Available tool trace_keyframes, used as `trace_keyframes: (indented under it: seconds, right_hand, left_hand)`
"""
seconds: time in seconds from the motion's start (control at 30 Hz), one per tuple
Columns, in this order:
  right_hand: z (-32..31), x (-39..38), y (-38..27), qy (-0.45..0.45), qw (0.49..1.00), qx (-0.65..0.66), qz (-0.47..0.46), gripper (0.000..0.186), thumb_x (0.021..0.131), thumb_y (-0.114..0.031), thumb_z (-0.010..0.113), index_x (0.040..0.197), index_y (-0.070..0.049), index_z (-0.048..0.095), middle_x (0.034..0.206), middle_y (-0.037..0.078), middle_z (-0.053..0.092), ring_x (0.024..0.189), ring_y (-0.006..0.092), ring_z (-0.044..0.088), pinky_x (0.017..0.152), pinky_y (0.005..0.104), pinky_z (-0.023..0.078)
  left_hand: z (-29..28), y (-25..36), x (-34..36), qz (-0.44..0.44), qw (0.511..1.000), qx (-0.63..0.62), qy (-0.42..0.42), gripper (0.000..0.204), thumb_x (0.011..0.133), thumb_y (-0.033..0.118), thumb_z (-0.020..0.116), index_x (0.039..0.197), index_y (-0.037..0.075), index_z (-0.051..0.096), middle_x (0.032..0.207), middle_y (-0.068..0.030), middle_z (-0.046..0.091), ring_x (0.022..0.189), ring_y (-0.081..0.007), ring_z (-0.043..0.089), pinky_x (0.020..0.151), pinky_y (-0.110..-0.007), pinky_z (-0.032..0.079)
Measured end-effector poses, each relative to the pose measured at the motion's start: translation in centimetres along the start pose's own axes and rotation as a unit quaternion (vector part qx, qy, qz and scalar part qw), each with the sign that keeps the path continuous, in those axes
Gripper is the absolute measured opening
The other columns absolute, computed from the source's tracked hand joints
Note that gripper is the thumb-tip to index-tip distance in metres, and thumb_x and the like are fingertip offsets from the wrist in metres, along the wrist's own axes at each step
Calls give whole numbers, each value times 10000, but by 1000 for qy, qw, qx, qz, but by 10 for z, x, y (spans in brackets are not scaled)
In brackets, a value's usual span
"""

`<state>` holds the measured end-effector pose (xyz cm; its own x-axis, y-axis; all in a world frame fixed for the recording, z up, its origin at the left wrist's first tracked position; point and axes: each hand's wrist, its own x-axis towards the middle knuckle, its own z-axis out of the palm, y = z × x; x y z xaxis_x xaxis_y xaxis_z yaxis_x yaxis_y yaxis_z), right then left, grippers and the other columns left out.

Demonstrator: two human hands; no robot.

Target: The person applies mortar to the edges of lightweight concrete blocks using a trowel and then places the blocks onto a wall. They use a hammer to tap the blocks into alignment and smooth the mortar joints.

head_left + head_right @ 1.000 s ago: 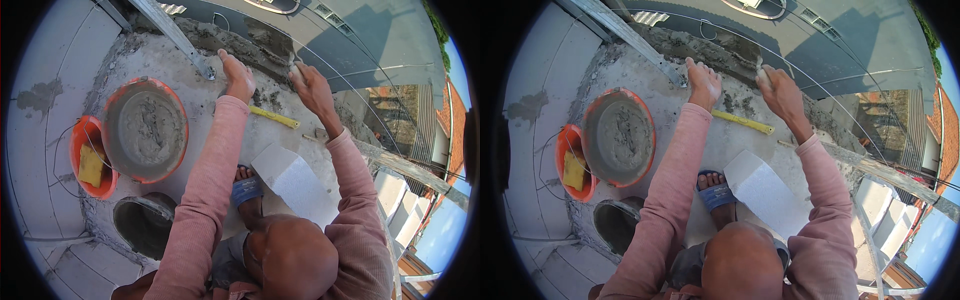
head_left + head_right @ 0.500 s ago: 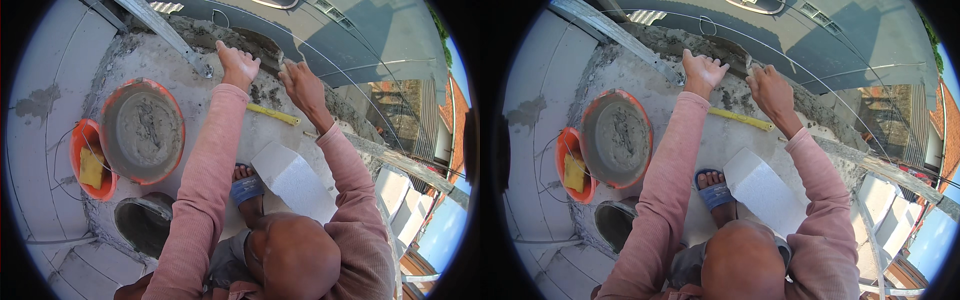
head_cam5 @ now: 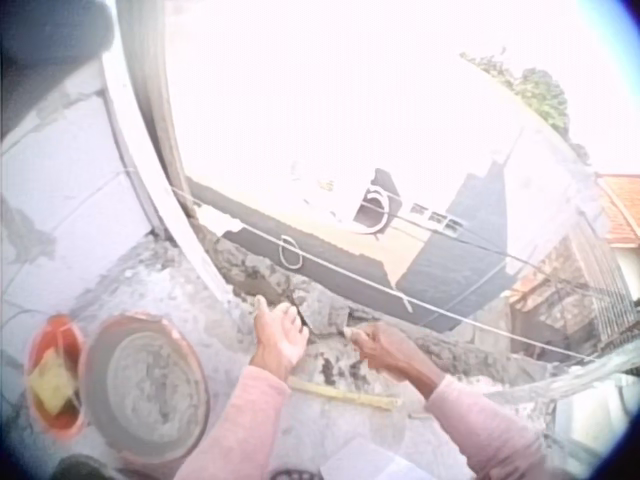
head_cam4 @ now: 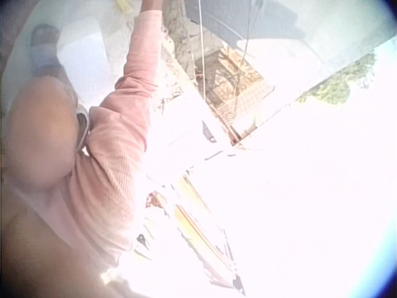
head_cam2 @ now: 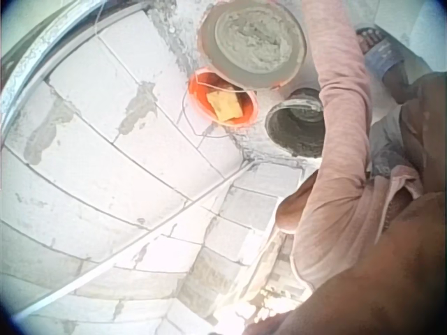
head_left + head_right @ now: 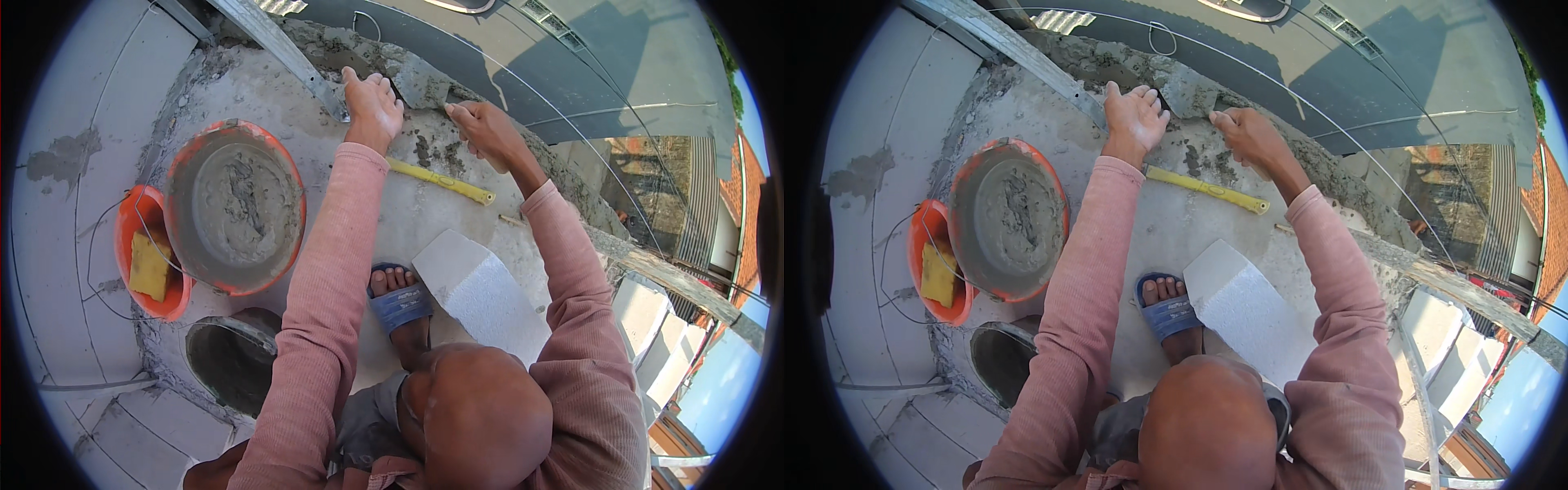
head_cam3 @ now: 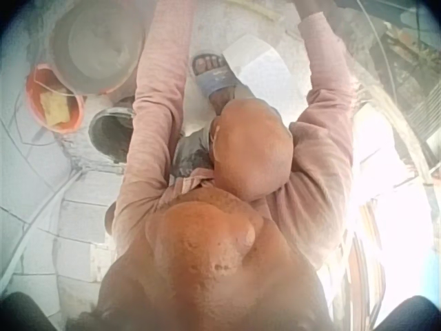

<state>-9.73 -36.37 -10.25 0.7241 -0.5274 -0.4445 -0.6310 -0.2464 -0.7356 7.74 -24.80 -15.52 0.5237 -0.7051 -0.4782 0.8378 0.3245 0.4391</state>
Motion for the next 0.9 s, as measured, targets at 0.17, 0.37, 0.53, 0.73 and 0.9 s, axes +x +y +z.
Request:
trace_keyframes:
  seconds: [0.17, 0.37, 0.53, 0.73, 0.9]
  right_hand:
    - [0, 16, -12, 32, 997, -65, -7, 583, 1040, -488, 548, 769, 26, 592, 646, 91, 585, 535, 217, 618, 544, 397, 496]
    - [-5, -19, 4, 31, 997, -67, 5, 584, 1051, -512, 518, 793, 5, 602, 656, 87, 598, 550, 204, 628, 544, 385, 500]
    - [-11, -50, 11, 34, 998, -39, 40, 561, 1059, -520, 522, 885, -1, 644, 721, 68, 612, 554, 176, 616, 540, 352, 507]
    - [-31, -76, 13, -36, 982, 149, 113, 499, 1076, -487, 556, 1024, -8, 685, 758, 46, 646, 543, 110, 625, 481, 263, 509]
    - [-48, -65, 18, -46, 960, 252, 116, 503, 1101, -459, 527, 1136, 23, 665, 714, 34, 635, 489, 95, 608, 398, 231, 482]
  left_hand:
    - [15, -2, 2, -15, 1000, 17, 3, 1042, 1009, 760, 210, 1661, 1, -77, 1759, -199, -114, 1627, -321, -137, 1294, -485, -78]
    - [16, 0, 6, -28, 999, 29, -1, 1051, 1006, 764, 235, 1658, 10, -97, 1756, -197, -127, 1627, -319, -138, 1290, -477, -89]
    - [21, -7, 4, -17, 999, 46, -23, 1025, 1018, 745, 247, 1657, 39, -131, 1758, -180, -147, 1630, -306, -131, 1290, -464, -88]
    - [15, -19, -2, 34, 999, -7, -2, 1021, 1023, 733, 269, 1658, 47, -142, 1768, -144, -140, 1633, -303, -120, 1294, -473, -82]
    - [20, -45, -11, -7, 996, -77, 36, 1021, 1025, 726, 281, 1665, 35, -114, 1765, -164, -132, 1633, -311, -113, 1302, -474, -55]
